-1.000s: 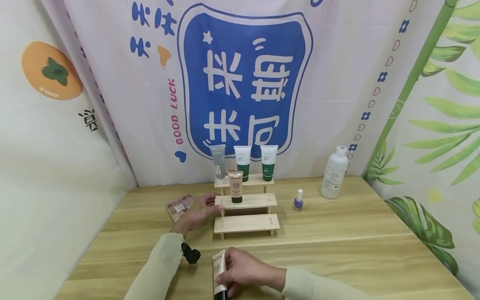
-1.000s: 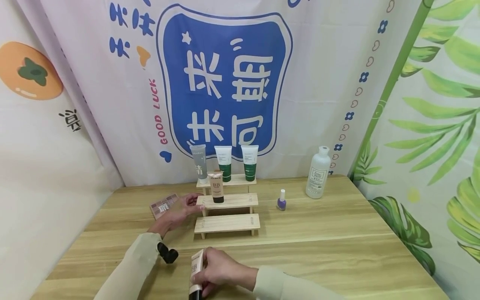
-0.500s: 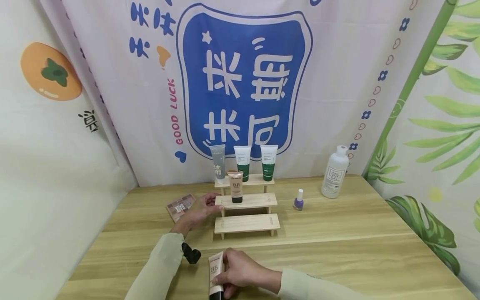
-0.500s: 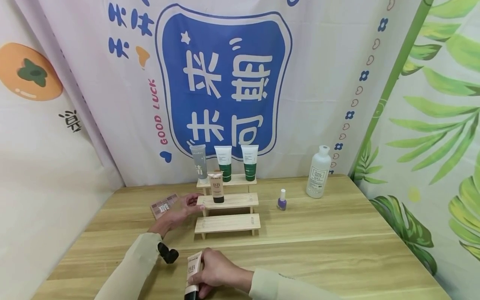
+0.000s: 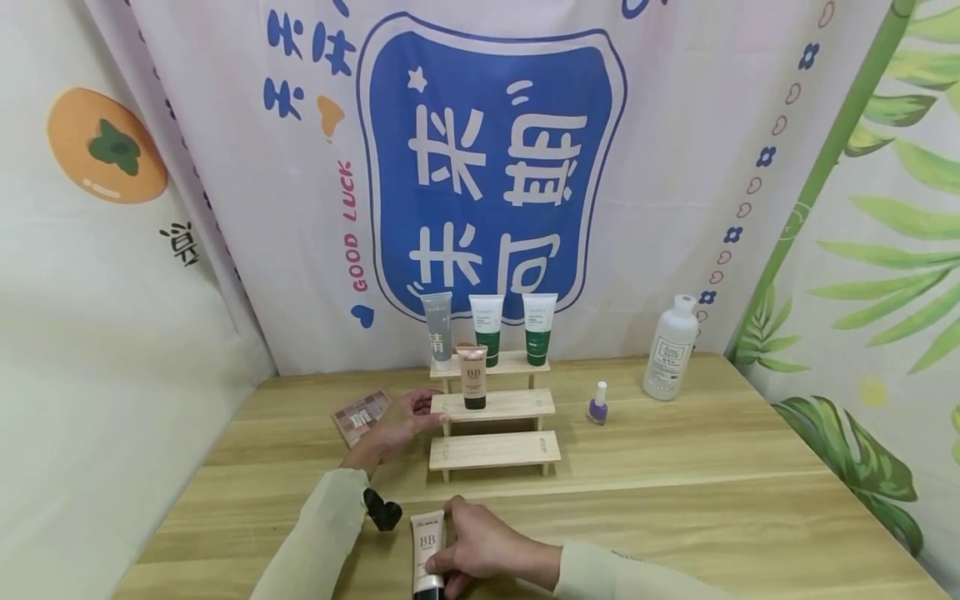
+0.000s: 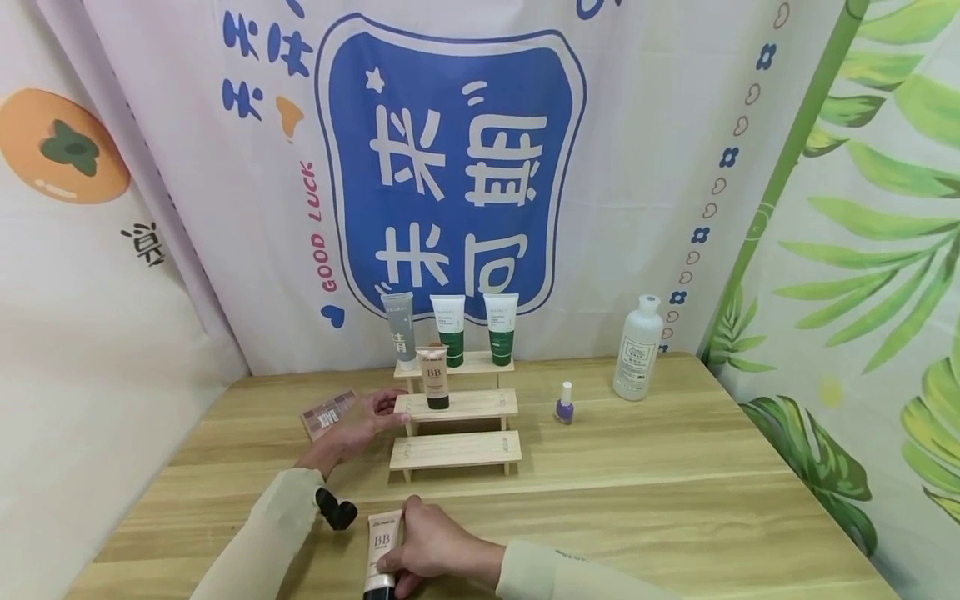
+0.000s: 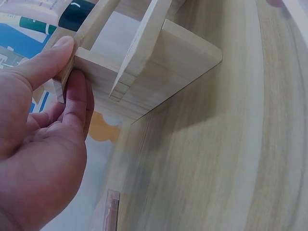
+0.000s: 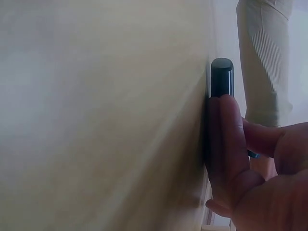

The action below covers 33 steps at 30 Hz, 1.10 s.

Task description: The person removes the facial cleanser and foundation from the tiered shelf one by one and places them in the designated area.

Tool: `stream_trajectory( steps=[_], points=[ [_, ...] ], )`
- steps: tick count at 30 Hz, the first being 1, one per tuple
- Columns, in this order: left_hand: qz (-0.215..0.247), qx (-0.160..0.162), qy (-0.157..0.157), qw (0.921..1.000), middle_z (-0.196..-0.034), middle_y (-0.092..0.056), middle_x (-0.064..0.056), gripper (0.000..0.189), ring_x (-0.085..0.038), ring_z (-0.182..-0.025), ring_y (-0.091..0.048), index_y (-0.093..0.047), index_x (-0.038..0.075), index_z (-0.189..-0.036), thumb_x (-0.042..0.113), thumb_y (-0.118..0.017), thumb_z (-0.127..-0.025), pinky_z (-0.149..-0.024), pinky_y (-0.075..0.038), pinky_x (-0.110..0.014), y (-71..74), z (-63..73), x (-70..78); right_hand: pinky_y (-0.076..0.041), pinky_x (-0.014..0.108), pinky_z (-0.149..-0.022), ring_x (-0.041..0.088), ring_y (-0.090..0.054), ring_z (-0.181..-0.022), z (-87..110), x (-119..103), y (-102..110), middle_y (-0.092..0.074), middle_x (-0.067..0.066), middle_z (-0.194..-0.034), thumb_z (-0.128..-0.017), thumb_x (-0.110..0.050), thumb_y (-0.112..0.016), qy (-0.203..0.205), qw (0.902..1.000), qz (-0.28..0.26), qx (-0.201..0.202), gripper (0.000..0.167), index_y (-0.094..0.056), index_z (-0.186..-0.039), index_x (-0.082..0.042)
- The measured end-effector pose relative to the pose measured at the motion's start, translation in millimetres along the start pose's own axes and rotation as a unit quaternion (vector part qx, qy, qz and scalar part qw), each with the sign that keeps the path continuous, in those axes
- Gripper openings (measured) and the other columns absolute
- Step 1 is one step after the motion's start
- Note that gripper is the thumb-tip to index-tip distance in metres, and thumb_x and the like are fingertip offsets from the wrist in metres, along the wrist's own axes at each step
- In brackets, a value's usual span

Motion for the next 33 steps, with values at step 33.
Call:
stream_trajectory(
  steps=[33],
  points=[
    [-0.002,-0.014,-0.005,0.9999,-0.125,-0.057,-0.015,0.060,-0.026,-0.112,-0.058,-0.046,0.002,-0.140,0.021,-0.073,-0.089,-0.096,-0.051,-0.039,-4.6,-2.0,-0.2,-0.055,0.036,-0.086,0.023,-0.059,-0.103,-54.6,-80,160,-0.059,0.008,-0.112,-0.092,-0.027,-0.070,0.176,0.9223,0.159,0.306,0.042,-0.055,-0.124,-0.004]
  ],
)
Point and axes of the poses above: each hand's wrist, its own z-axis away from the middle knuckle, its own y-axis out of the back of the hand, x = y × z, the point moved 9 cm from there along -z, towards the middle knuckle
